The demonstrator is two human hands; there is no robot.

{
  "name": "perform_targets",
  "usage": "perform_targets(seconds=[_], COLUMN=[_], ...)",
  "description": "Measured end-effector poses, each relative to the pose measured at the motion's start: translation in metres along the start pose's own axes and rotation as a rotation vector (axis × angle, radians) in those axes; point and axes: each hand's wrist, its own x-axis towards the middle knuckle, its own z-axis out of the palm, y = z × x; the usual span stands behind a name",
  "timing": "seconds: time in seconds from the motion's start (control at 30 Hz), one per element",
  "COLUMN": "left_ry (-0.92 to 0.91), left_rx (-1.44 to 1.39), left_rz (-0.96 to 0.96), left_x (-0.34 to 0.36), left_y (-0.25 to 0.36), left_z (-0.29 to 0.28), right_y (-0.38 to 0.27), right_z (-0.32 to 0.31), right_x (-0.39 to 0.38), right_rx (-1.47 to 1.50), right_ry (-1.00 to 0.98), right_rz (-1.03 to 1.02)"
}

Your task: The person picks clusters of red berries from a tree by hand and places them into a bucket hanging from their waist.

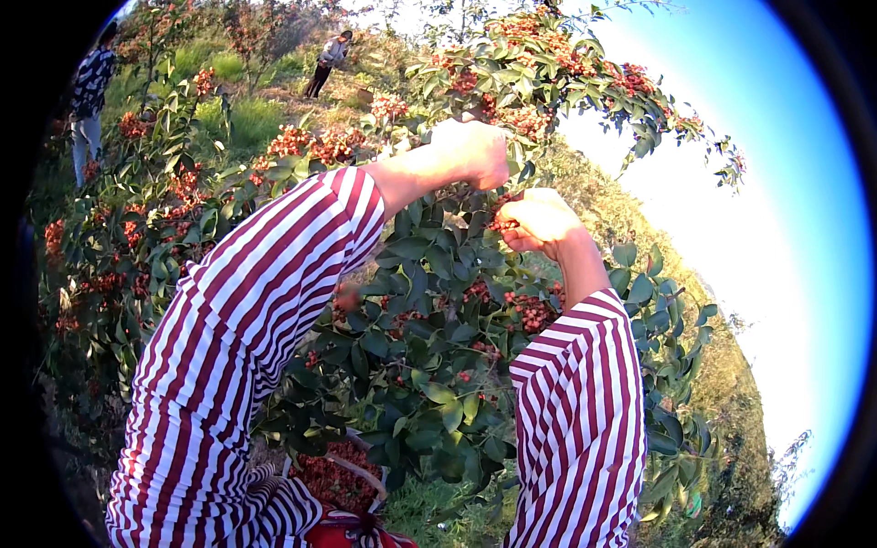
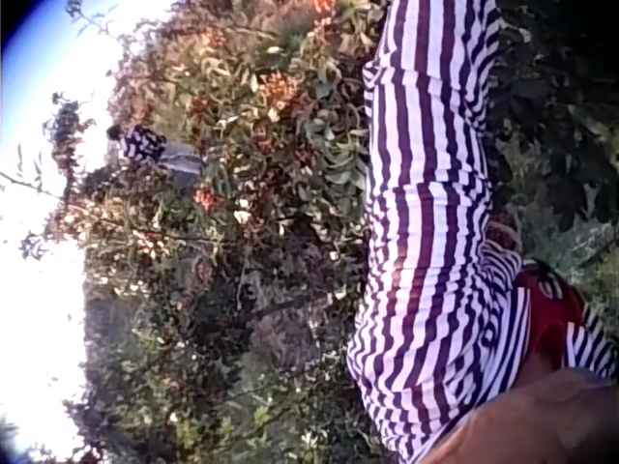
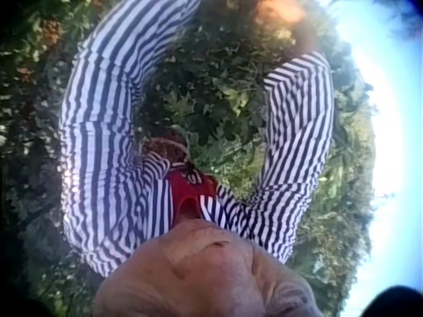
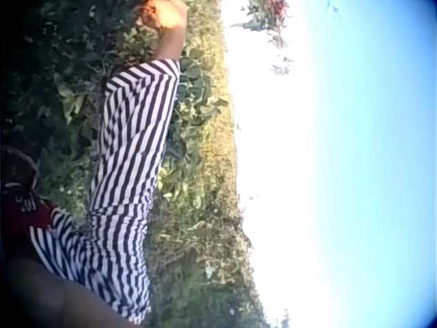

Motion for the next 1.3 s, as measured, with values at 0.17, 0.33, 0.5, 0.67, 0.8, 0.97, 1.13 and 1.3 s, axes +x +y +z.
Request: perform_targets(seconds=[0.17,0.33,0.5,0.67,0.8,0.97,1.13,1.3], left_ry=[-0.034,-0.029,0.013,0.033,0.027,0.069,0.077,0.138], left_rx=[0.001,-0.032,-0.062,-0.077,-0.134,-0.132,-0.015,0.042], left_rz=[-0.056,-0.054,-0.056,-0.056,-0.102,0.005,0.008,0.296], left_x=[-0.004,-0.01,-0.012,-0.009,-0.007,-0.005,-0.008,-0.038], left_y=[0.002,0.0,0.0,-0.002,-0.004,-0.009,-0.001,0.019], left_z=[-0.003,-0.005,-0.004,-0.001,0.003,0.008,0.008,0.01], right_y=[-0.007,-0.015,-0.021,-0.016,-0.012,-0.018,-0.036,-0.053], right_z=[0.011,0.024,0.041,0.049,0.01,-0.054,-0.047,-0.036], right_x=[-0.001,0.005,0.002,0.004,-0.001,-0.021,-0.053,-0.092], right_rx=[-0.09,-0.278,-0.966,-1.048,-1.156,-0.038,0.482,0.454], right_ry=[-0.003,0.194,0.533,0.627,0.905,0.503,0.198,0.13], right_rz=[0.013,-0.006,-0.163,-0.237,-0.334,-0.181,-0.211,-0.332])
